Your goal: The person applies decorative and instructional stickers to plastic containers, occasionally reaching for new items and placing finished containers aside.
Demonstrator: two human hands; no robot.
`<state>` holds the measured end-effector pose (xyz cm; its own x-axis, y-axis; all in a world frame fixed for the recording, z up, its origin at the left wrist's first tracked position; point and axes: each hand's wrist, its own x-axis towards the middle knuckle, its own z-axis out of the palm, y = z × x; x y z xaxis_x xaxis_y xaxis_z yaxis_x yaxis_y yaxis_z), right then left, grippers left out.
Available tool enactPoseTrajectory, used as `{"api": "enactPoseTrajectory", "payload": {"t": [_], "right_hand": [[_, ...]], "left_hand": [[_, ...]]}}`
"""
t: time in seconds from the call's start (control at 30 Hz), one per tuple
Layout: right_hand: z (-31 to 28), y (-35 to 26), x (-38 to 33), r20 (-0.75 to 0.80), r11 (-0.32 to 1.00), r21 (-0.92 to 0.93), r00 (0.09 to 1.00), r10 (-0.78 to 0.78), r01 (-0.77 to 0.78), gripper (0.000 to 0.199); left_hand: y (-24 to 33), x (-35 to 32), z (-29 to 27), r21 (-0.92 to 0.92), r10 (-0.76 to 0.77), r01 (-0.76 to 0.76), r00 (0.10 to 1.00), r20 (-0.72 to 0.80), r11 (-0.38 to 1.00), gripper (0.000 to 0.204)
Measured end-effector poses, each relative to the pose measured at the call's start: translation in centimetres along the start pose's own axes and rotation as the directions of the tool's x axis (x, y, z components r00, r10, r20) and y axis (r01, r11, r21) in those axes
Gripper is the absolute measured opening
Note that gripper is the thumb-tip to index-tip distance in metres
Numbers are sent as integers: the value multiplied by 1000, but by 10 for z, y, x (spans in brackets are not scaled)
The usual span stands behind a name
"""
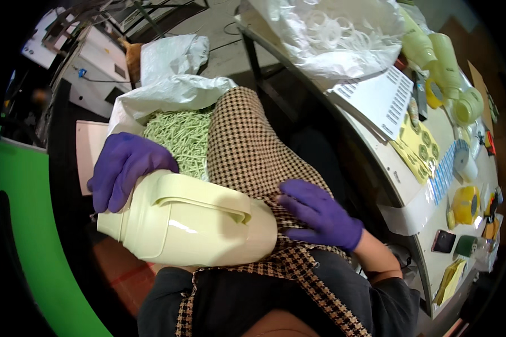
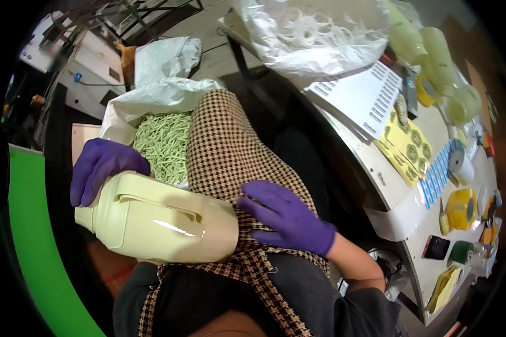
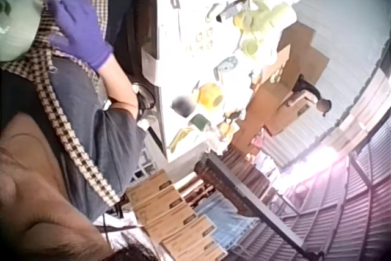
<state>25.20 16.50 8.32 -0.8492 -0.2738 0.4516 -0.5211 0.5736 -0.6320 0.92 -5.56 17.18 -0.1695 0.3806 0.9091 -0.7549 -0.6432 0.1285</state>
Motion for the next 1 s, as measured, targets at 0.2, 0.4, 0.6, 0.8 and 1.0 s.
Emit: {"api": "enactPoseTrajectory", "payload": {"t": [0.2, 0.4, 0.6, 0.8, 1.0], "right_hand": [[53, 16, 8, 255, 548, 731, 908, 333, -407, 42], [3, 49, -52, -298, 994, -104, 954, -22, -10, 34], [-145, 57, -217, -828, 550, -246, 467, 309, -798, 34], [-152, 83, -283, -725, 126, -510, 504, 469, -851, 48], [-115, 32, -260, -835, 241, -188, 284, 471, -952, 40]], "left_hand": [[18, -36, -3, 646, 204, 336, 762, -614, 686, 71], [13, -90, 7, 534, 75, 520, 666, -742, 666, 93], [63, -109, 18, 640, 245, 620, 603, -759, 454, 104], [-51, -44, 25, 757, 384, 545, 827, -412, -361, 84], [-119, -58, 1, 968, -268, -63, 963, -5, -244, 28]]}}
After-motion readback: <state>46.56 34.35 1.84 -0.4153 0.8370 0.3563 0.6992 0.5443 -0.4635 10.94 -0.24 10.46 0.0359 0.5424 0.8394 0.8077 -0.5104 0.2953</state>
